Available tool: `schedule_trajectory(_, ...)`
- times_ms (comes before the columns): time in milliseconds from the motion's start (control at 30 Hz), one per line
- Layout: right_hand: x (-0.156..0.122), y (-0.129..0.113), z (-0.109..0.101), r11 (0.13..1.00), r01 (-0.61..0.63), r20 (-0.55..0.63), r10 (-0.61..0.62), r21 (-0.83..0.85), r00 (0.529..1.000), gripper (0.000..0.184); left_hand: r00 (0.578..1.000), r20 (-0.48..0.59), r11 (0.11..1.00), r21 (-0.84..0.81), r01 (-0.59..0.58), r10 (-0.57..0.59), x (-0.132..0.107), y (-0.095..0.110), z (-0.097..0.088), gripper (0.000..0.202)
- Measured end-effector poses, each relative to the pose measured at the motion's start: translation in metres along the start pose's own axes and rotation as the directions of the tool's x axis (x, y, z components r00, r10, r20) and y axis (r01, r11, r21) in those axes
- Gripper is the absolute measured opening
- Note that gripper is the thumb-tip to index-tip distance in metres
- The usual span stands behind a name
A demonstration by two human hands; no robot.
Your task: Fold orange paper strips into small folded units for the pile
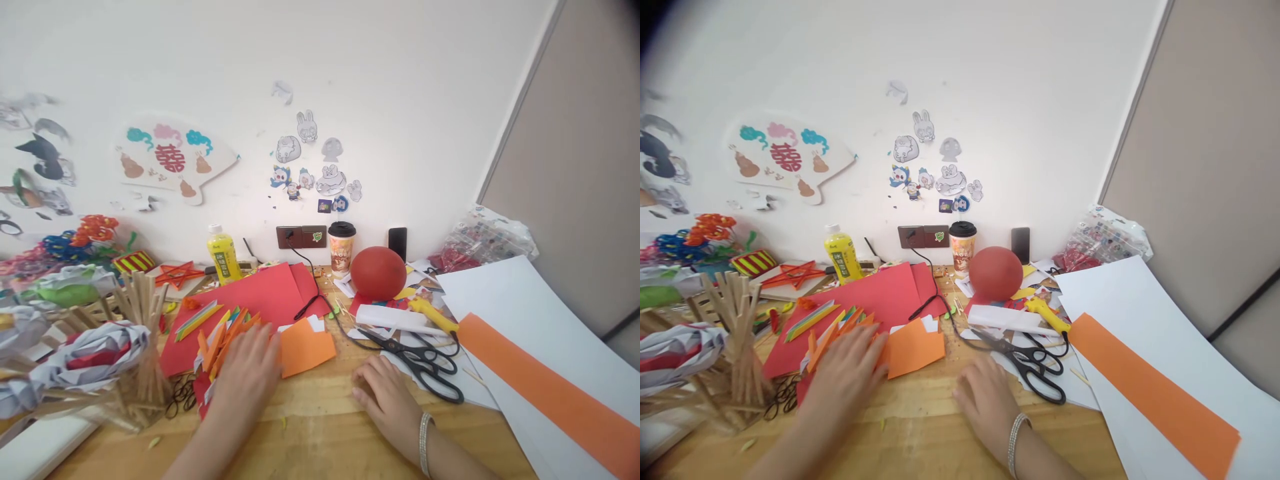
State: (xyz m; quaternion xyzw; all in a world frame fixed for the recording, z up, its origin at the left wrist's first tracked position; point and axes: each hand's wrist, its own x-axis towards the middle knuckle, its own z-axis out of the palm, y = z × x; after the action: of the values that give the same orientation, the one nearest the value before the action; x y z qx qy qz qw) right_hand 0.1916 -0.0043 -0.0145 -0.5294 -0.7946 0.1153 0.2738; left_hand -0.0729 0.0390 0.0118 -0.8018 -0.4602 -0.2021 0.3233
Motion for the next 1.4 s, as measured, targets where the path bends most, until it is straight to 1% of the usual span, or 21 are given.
schedule_trajectory(67, 0.0, 0.0, 0.001, 1.0, 0.0, 0.009, 0.0, -0.006, 1.0, 0.004, 0.989, 0.019, 0.986, -0.083, -0.142, 0.144, -0.008, 0.012, 0.014, 0.029)
schedule_trajectory(133, -0.001, 0.001, 0.001, 1.0, 0.003, 0.019, -0.003, -0.01, 1.0, 0.003, 0.983, 0.04, 0.975, -0.142, -0.172, 0.179, -0.013, 0.02, 0.024, 0.03)
schedule_trajectory(233, 0.0, 0.002, 0.002, 1.0, 0.019, 0.012, -0.019, -0.008, 1.0, 0.002, 0.977, 0.087, 0.964, -0.201, -0.175, 0.195, -0.015, 0.026, 0.026, 0.033)
schedule_trajectory(300, 0.0, 0.003, 0.002, 1.0, 0.028, -0.009, -0.028, 0.002, 1.0, 0.002, 0.971, 0.121, 0.957, -0.235, -0.173, 0.205, -0.012, 0.027, 0.019, 0.033)
schedule_trajectory(367, 0.0, 0.003, 0.001, 0.999, 0.035, -0.04, -0.035, 0.01, 0.999, 0.003, 0.969, 0.162, 0.956, -0.259, -0.14, 0.186, -0.01, 0.027, 0.012, 0.033)
schedule_trajectory(467, 0.0, 0.001, -0.001, 0.999, 0.051, -0.079, -0.05, 0.011, 0.996, 0.005, 0.966, 0.223, 0.963, -0.26, -0.07, 0.13, -0.01, 0.028, 0.006, 0.029)
schedule_trajectory(567, 0.001, 0.0, -0.002, 0.998, 0.055, -0.086, -0.053, 0.018, 0.995, 0.005, 0.968, 0.225, 0.974, -0.221, -0.059, 0.11, -0.011, 0.026, 0.006, 0.026)
schedule_trajectory(667, 0.001, 0.002, -0.002, 0.998, 0.053, -0.091, -0.05, 0.032, 0.995, 0.005, 0.98, 0.158, 0.972, -0.221, -0.083, 0.12, -0.008, 0.024, 0.005, 0.029)
schedule_trajectory(767, 0.0, 0.003, -0.004, 0.995, 0.096, -0.151, -0.09, 0.031, 0.984, 0.007, 0.991, 0.018, 0.964, -0.235, -0.128, 0.136, -0.002, 0.025, -0.004, 0.034)
schedule_trajectory(833, 0.0, 0.001, -0.009, 0.986, 0.169, -0.204, -0.166, -0.003, 0.965, 0.012, 0.977, -0.092, 0.946, -0.248, -0.21, 0.193, 0.001, 0.031, -0.016, 0.033)
schedule_trajectory(900, -0.001, -0.004, -0.015, 0.958, 0.279, -0.211, -0.288, -0.07, 0.934, 0.022, 0.941, -0.18, 0.9, -0.286, -0.33, 0.287, 0.002, 0.042, -0.028, 0.033)
schedule_trajectory(933, -0.001, -0.007, -0.017, 0.931, 0.347, -0.185, -0.362, -0.11, 0.914, 0.026, 0.939, -0.17, 0.887, -0.314, -0.339, 0.299, 0.0, 0.048, -0.033, 0.032)
schedule_trajectory(967, -0.001, -0.009, -0.02, 0.901, 0.409, -0.15, -0.429, -0.146, 0.891, 0.024, 0.933, -0.154, 0.867, -0.347, -0.359, 0.325, -0.002, 0.055, -0.037, 0.032)
schedule_trajectory(1000, -0.002, -0.011, -0.022, 0.865, 0.471, -0.103, -0.491, -0.173, 0.865, 0.02, 0.925, -0.165, 0.845, -0.377, -0.38, 0.342, -0.005, 0.062, -0.04, 0.032)
schedule_trajectory(1033, -0.003, -0.013, -0.023, 0.83, 0.525, -0.058, -0.543, -0.187, 0.838, 0.015, 0.916, -0.139, 0.824, -0.402, -0.4, 0.377, -0.008, 0.069, -0.042, 0.031)
schedule_trajectory(1067, -0.004, -0.015, -0.024, 0.799, 0.57, -0.012, -0.583, -0.191, 0.813, 0.015, 0.904, -0.117, 0.802, -0.425, -0.42, 0.411, -0.011, 0.074, -0.043, 0.03)
schedule_trajectory(1100, -0.005, -0.016, -0.024, 0.774, 0.604, 0.039, -0.609, -0.191, 0.792, 0.019, 0.893, -0.09, 0.785, -0.445, -0.431, 0.44, -0.014, 0.079, -0.042, 0.028)
schedule_trajectory(1167, -0.008, -0.017, -0.026, 0.75, 0.634, 0.138, -0.619, -0.189, 0.773, 0.025, 0.879, -0.023, 0.765, -0.482, -0.427, 0.476, -0.019, 0.085, -0.04, 0.023)
schedule_trajectory(1200, -0.009, -0.017, -0.027, 0.752, 0.631, 0.181, -0.605, -0.189, 0.776, 0.025, 0.876, 0.003, 0.76, -0.498, -0.417, 0.483, -0.02, 0.086, -0.04, 0.022)
schedule_trajectory(1267, -0.011, -0.017, -0.029, 0.784, 0.593, 0.239, -0.55, -0.183, 0.8, 0.021, 0.873, 0.034, 0.757, -0.515, -0.402, 0.487, -0.02, 0.086, -0.041, 0.021)
schedule_trajectory(1400, -0.011, -0.016, -0.03, 0.897, 0.427, 0.255, -0.388, -0.118, 0.886, 0.014, 0.866, 0.009, 0.764, -0.476, -0.436, 0.5, -0.021, 0.086, -0.053, 0.017)
